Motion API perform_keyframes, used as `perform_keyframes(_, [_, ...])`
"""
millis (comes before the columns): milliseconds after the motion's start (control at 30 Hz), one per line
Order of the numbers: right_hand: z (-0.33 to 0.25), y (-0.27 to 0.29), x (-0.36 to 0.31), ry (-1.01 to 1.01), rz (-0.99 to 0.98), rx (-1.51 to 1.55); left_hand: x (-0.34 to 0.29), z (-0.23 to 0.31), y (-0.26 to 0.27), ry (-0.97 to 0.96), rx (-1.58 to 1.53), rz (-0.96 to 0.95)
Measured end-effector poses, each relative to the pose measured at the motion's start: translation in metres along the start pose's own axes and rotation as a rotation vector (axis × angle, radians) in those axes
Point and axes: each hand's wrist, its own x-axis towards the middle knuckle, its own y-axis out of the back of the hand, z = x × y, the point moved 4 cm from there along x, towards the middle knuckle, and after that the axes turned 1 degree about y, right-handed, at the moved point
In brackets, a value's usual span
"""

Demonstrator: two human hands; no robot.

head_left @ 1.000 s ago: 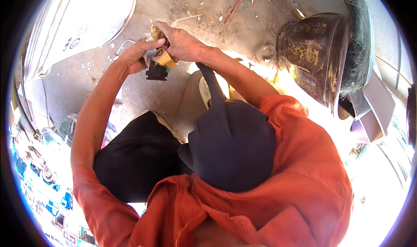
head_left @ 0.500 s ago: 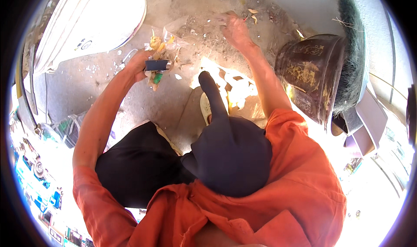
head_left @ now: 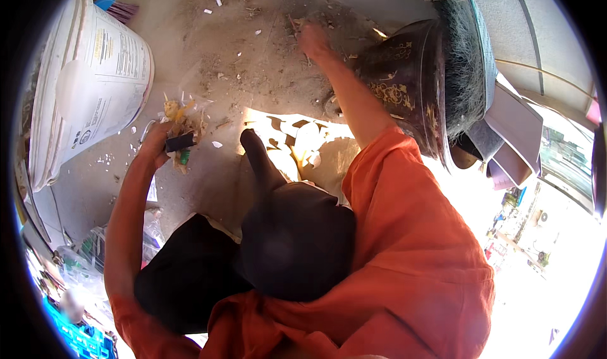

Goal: The person picks through a pile of debris, trash, and bicycle parts on the ground, placing items into cardboard boxes and plastic bags.

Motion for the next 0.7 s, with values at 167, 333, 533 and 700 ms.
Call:
perform_keyframes(167, [-0.004, 0.012, 0.007, 0.030, 0.385, 0.052, 0.004, -0.009, 0.025, -0.028, 0.019, 0.024])
perform_keyframes(333, [-0.005, -0.011, 0.008, -0.134, -0.132, 0.285, 0.005, -0.014, 0.033, 0.004, -0.114, 0.057])
perform_keyframes(533, [-0.120, -0.025, -0.047, -0.140, -0.436, 0.958, 0.007, -0.006, 0.020, -0.054, -0.154, 0.031])
perform_keyframes(700, [-0.216, -0.048, -0.094, 0.006, -0.610, 1.236, 0.000, 0.000, 0.009, -0.109, -0.250, -0.024])
